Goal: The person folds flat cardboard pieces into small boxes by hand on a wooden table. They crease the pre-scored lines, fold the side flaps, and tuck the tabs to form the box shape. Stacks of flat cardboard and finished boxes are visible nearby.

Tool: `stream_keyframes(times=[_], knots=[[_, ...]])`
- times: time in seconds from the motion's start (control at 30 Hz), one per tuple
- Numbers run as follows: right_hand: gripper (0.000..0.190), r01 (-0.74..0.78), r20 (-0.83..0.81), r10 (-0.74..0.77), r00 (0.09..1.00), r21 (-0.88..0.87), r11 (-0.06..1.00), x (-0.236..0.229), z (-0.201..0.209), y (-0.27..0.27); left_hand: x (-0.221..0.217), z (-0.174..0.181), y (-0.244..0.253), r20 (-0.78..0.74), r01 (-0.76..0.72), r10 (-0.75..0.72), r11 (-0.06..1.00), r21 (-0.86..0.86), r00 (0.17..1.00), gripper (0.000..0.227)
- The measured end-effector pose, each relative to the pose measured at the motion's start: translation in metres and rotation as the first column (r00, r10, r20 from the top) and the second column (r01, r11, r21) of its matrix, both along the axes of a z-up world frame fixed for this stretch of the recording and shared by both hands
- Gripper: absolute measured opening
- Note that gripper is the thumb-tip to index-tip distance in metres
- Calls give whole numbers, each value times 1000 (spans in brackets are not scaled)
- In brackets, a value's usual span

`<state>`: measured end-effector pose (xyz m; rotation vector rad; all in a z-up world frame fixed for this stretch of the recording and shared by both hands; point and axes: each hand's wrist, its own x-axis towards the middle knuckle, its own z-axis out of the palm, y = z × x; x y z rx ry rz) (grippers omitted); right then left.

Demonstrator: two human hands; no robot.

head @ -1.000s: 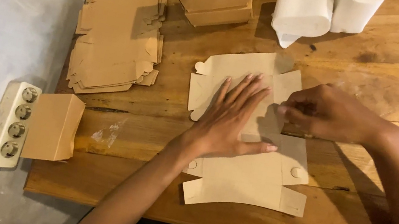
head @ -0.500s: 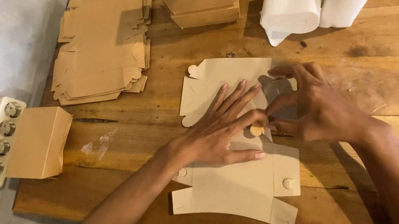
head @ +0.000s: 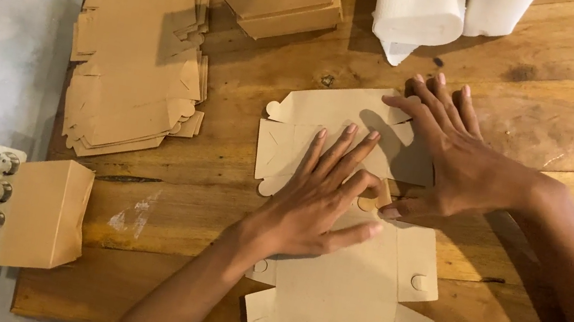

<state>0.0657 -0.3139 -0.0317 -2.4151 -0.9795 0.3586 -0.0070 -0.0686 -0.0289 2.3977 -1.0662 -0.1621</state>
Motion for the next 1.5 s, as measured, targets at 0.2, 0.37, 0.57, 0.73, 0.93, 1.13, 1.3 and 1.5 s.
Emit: stream_keyframes(times=[0.2, 0.37, 0.57, 0.73, 0.93, 1.13, 1.3, 1.5], knots=[[124, 24, 19, -24, 1000, 8, 1000, -5, 8, 3, -2, -8, -2, 76, -55, 58, 998, -41, 995, 19], [112, 62, -14, -62, 998, 66, 996, -6, 9, 4, -3, -5, -3, 62, -64, 68, 997, -53, 996, 23], [97, 77, 4, -77, 997, 95, 992, -7, 9, 7, -3, -7, -3, 74, -71, 74, 997, -40, 995, 25], [99, 68, 57, -72, 996, 70, 995, -7, 6, 6, -3, -9, -3, 101, -75, 79, 996, -43, 992, 25], [125, 18, -30, -17, 999, 21, 1000, -4, 10, 2, -4, -9, -3, 100, -84, 90, 994, -66, 991, 22], [137, 6, -79, -8, 997, -27, 1000, -3, 13, 1, -4, -8, -3, 101, -80, 85, 995, -53, 991, 19], [135, 20, -90, -23, 996, -39, 999, -4, 16, 3, -4, -8, -3, 110, -83, 89, 995, -60, 990, 18], [119, 16, -65, -16, 998, -2, 1000, -5, 16, 3, -4, -7, -3, 100, -78, 83, 995, -59, 991, 20]])
